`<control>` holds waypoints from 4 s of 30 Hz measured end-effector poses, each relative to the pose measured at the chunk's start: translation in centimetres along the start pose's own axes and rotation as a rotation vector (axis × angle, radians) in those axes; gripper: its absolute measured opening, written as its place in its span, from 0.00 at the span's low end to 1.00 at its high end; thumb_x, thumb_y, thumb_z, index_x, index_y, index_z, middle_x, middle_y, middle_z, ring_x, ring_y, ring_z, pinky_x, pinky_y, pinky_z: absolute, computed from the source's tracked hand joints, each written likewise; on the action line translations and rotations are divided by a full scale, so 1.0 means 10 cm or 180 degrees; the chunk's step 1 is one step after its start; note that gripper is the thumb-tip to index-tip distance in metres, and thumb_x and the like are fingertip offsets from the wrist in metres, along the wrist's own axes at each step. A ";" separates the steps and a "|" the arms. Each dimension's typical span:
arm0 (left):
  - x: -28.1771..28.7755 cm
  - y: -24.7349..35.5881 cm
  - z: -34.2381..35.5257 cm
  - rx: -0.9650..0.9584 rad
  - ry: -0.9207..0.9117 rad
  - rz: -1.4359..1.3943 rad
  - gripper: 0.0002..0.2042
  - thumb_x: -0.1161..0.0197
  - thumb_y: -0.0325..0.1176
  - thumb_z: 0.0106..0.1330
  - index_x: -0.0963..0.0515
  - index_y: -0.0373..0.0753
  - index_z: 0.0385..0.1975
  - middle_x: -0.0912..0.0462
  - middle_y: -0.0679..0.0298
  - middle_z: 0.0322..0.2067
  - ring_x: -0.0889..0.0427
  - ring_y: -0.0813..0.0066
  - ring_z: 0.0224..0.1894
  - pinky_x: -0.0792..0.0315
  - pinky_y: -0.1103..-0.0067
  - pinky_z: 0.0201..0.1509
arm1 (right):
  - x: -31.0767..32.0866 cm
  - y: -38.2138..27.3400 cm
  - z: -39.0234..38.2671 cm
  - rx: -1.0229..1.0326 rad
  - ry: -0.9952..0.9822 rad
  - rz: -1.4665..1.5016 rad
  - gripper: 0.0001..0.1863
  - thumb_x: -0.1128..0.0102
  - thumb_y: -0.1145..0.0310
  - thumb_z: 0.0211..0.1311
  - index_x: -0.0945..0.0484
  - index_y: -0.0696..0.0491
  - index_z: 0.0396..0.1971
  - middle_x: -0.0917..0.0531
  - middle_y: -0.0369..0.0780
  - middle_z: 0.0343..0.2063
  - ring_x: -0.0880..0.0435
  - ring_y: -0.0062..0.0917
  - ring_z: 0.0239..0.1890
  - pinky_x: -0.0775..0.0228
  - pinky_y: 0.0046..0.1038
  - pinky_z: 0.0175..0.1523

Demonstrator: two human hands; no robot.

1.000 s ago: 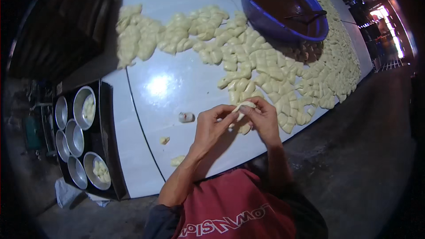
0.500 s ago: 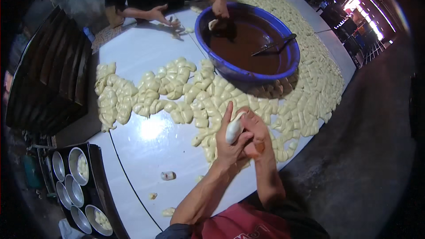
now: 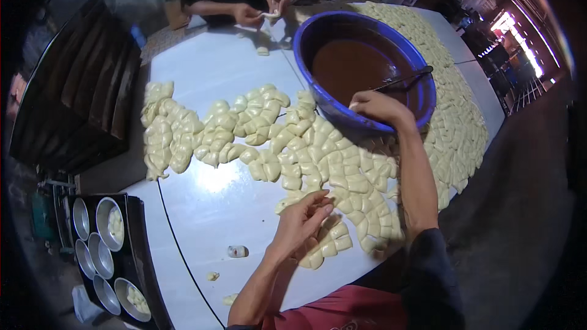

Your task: The person takes small pieces of dough from a table, fills them with a chocolate-colored paste from a bowl, and shapes them into rounded buns before placing them into circular baking molds on a tray.

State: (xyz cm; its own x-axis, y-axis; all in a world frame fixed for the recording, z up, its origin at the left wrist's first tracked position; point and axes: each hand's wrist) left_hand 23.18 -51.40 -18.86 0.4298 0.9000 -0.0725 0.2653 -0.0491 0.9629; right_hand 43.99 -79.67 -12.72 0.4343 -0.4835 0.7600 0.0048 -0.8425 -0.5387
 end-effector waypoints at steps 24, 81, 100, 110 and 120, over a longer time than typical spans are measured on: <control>0.51 -0.36 -0.65 -0.0205 0.1736 -0.2790 0.13 0.36 0.33 0.70 0.20 0.30 0.46 0.15 0.61 0.36 0.17 0.78 0.33 0.22 0.80 0.38 | -2.47 -1.54 -1.42 0.1208 0.1102 0.2410 0.31 0.32 0.80 0.53 0.28 0.57 0.60 0.24 0.43 0.54 0.19 0.28 0.51 0.25 0.28 0.55; 1.28 -0.47 -1.89 0.0172 0.2073 0.0020 0.18 0.39 0.36 0.71 0.22 0.33 0.56 0.16 0.62 0.39 0.18 0.82 0.35 0.25 0.85 0.35 | -2.86 -1.40 -2.16 0.1452 0.0431 -0.0822 0.19 0.34 0.64 0.60 0.22 0.57 0.48 0.21 0.44 0.34 0.22 0.36 0.42 0.30 0.36 0.49; 1.26 -0.93 -2.58 -0.0352 0.2434 0.3091 0.16 0.28 0.33 0.58 0.17 0.42 0.47 0.20 0.54 0.50 0.20 0.56 0.49 0.24 0.67 0.52 | -3.46 -2.26 -2.09 -0.0308 -0.0569 0.3882 0.15 0.41 0.78 0.64 0.30 0.57 0.49 0.21 0.36 0.36 0.20 0.19 0.38 0.26 0.23 0.46; 1.10 -0.72 -2.61 -0.0504 0.2135 0.1212 0.08 0.35 0.26 0.62 0.17 0.35 0.40 0.14 0.56 0.34 0.14 0.62 0.34 0.22 0.74 0.39 | -3.91 -2.34 -2.00 0.0368 -0.0909 0.3330 0.17 0.41 0.58 0.71 0.24 0.57 0.46 0.21 0.34 0.33 0.24 0.14 0.35 0.30 0.19 0.39; 0.90 -0.82 -2.77 -0.0352 0.2080 0.1816 0.08 0.33 0.29 0.62 0.17 0.35 0.38 0.15 0.54 0.31 0.15 0.58 0.34 0.22 0.73 0.39 | -3.56 -2.35 -2.18 0.0774 -0.0864 0.1936 0.08 0.39 0.69 0.63 0.19 0.59 0.35 0.18 0.34 0.24 0.23 0.13 0.26 0.30 0.21 0.30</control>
State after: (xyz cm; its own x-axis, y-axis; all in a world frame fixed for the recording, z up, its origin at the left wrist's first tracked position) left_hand 0.97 -30.89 -20.16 -0.1182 0.8207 0.5590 0.0608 -0.5559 0.8290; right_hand 8.80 -47.86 -19.20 0.6328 -0.7485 0.1983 -0.1225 -0.3497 -0.9288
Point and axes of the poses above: each hand's wrist, its own z-axis towards the middle knuckle, its own x-axis out of the back of the hand, y = z × x
